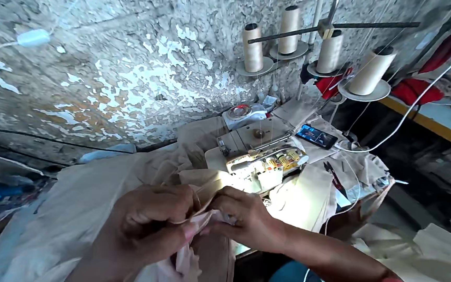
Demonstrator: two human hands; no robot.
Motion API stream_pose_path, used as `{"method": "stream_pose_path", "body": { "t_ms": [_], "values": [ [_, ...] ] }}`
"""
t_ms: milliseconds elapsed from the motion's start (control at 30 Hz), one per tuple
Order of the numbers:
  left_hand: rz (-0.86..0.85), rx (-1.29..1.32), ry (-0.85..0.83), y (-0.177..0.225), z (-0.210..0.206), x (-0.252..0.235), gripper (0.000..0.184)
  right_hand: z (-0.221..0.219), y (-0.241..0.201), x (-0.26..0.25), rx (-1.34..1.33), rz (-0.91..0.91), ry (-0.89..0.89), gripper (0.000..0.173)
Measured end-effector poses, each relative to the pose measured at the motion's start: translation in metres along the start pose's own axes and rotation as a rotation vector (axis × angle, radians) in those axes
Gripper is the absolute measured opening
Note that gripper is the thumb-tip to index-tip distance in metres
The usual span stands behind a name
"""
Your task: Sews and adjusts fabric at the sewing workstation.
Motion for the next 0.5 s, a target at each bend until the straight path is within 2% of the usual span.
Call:
{"method": "stream_pose_path", "body": {
  "t_ms": [133, 200, 267, 400, 500],
  "values": [
    [-0.029, -0.11, -0.037, 0.004, 0.011, -0.004, 0.026, 0.021, -0.012, -0.008, -0.201, -0.007, -0.061, 0.02],
    [-0.05, -0.002, -0.063, 0.005, 0.009, -0.008, 0.027, 0.028, 0.002, -0.007, -0.228, -0.061, -0.079, 0.018],
    [-0.056, 0.141, -0.042, 0.002, 0.003, -0.011, 0.025, 0.03, 0.029, 0.0, -0.17, -0.172, -0.116, 0.017],
    [-0.062, 0.35, 0.044, -0.006, 0.002, -0.011, 0.023, 0.028, 0.098, 0.033, -0.047, -0.59, -0.189, 0.02],
    [-0.052, 0.358, 0.004, -0.006, 0.005, -0.011, 0.023, 0.024, 0.12, 0.048, -0.1, -0.641, -0.113, 0.018]
  ]
}}
Point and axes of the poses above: each hand's wrist, its own x-axis away from the middle knuckle, its own z-axis out of the back of the hand, y = z × x, the point moved 2 cm from there along -x, towards the middle knuckle, and after that the axes turned 2 degrees about -y, right-handed, at the moved point
